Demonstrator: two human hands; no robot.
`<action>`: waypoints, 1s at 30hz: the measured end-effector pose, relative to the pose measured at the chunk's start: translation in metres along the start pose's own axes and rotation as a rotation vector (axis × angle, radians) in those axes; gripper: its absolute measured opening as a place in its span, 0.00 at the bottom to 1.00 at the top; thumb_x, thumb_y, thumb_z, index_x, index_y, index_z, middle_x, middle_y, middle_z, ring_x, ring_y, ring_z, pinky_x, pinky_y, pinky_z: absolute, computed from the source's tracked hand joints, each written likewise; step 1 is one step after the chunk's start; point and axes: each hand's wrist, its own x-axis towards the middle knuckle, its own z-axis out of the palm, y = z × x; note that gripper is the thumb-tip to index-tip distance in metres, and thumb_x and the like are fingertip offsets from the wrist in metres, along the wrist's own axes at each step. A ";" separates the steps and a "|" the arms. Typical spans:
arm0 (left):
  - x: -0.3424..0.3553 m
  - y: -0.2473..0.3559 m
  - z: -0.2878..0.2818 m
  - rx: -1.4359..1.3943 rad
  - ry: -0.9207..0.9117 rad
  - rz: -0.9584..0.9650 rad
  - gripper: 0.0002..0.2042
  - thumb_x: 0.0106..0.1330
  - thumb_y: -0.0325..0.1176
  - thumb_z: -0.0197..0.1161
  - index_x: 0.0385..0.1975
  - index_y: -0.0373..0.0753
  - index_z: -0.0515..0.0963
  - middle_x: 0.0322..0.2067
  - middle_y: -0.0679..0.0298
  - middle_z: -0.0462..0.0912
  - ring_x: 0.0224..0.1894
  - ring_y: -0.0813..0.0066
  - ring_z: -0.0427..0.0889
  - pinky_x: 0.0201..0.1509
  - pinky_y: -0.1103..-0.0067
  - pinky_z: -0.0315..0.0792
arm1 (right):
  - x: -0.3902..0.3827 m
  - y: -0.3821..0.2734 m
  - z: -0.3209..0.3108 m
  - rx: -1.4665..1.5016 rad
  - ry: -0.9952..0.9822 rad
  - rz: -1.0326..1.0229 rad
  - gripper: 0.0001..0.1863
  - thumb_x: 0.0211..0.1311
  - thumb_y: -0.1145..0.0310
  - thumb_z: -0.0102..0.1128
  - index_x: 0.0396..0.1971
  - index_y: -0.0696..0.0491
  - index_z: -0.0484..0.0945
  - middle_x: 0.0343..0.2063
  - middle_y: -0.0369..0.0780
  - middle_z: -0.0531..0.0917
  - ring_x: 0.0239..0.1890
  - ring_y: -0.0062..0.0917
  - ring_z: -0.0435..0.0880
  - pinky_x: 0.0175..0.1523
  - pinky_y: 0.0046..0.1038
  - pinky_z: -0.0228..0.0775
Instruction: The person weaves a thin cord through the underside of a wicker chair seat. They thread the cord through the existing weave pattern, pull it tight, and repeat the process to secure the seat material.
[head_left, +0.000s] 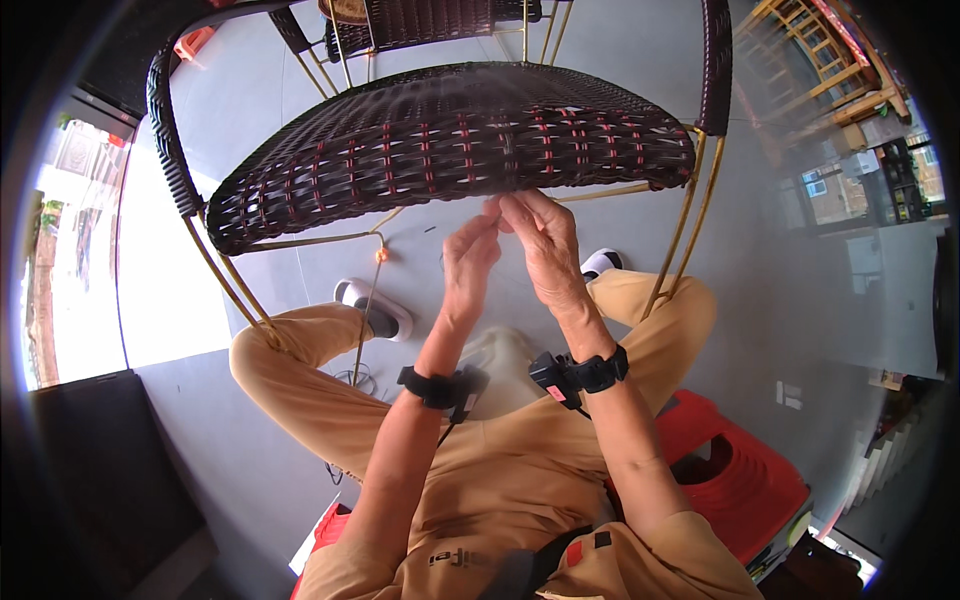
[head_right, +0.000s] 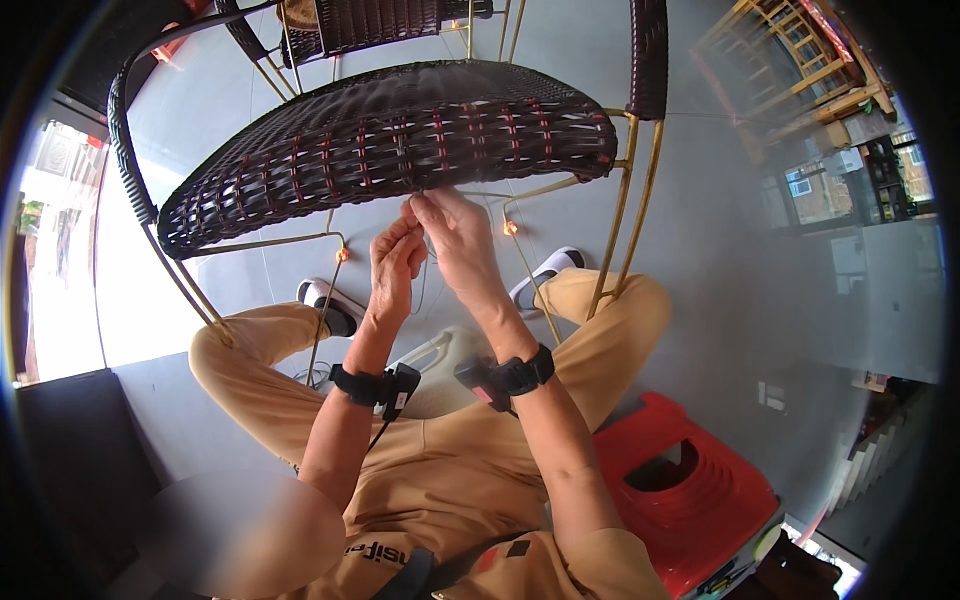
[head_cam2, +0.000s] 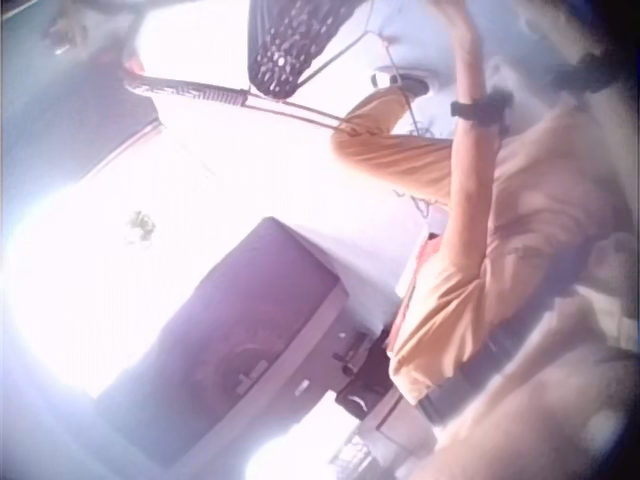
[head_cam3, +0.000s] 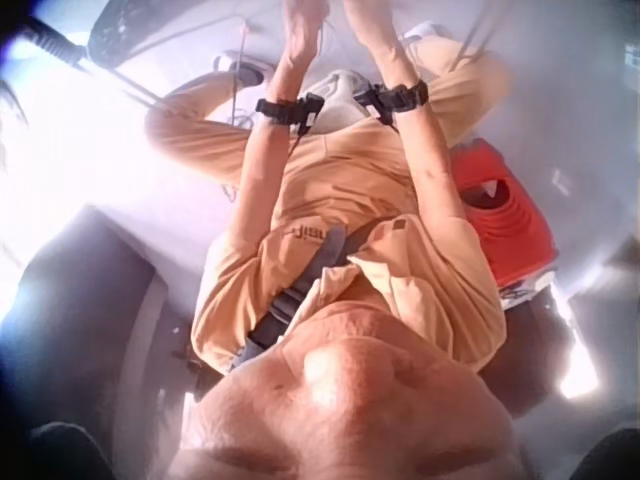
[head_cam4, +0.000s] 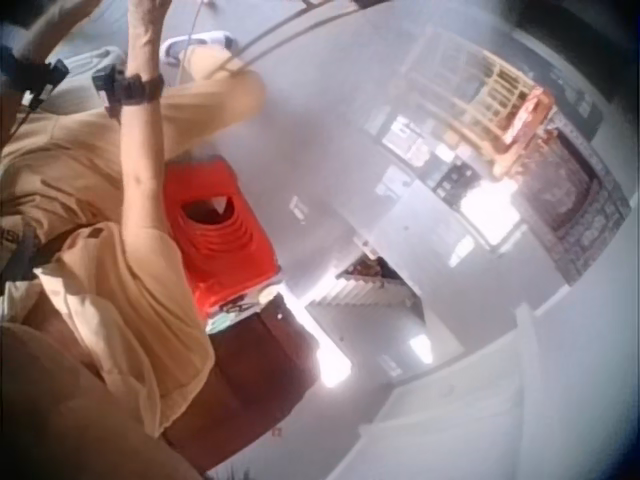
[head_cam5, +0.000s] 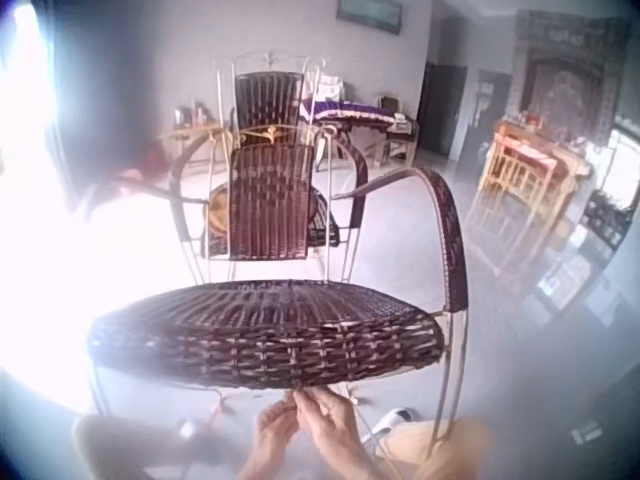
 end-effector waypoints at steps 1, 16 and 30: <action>-0.003 -0.001 -0.002 -0.017 -0.034 -0.009 0.14 0.58 0.28 0.49 0.41 0.32 0.76 0.25 0.75 0.70 0.25 0.89 0.59 0.28 0.89 0.56 | 0.000 0.005 -0.001 0.012 0.012 -0.017 0.09 0.64 0.72 0.45 0.30 0.61 0.72 0.24 0.34 0.75 0.28 0.13 0.70 0.38 0.17 0.65; 0.000 -0.020 0.006 0.943 0.079 0.521 0.11 0.53 0.35 0.59 0.33 0.38 0.72 0.18 0.56 0.74 0.20 0.55 0.75 0.22 0.74 0.68 | -0.004 0.044 0.019 -0.573 0.249 -0.447 0.12 0.59 0.79 0.43 0.42 0.63 0.71 0.37 0.52 0.77 0.39 0.48 0.76 0.43 0.33 0.70; -0.029 -0.012 -0.011 0.698 0.143 0.422 0.12 0.58 0.25 0.49 0.40 0.38 0.76 0.16 0.61 0.71 0.16 0.70 0.72 0.25 0.78 0.69 | -0.010 -0.001 0.020 0.256 0.146 0.139 0.15 0.64 0.61 0.48 0.24 0.56 0.73 0.18 0.32 0.73 0.23 0.16 0.72 0.31 0.20 0.65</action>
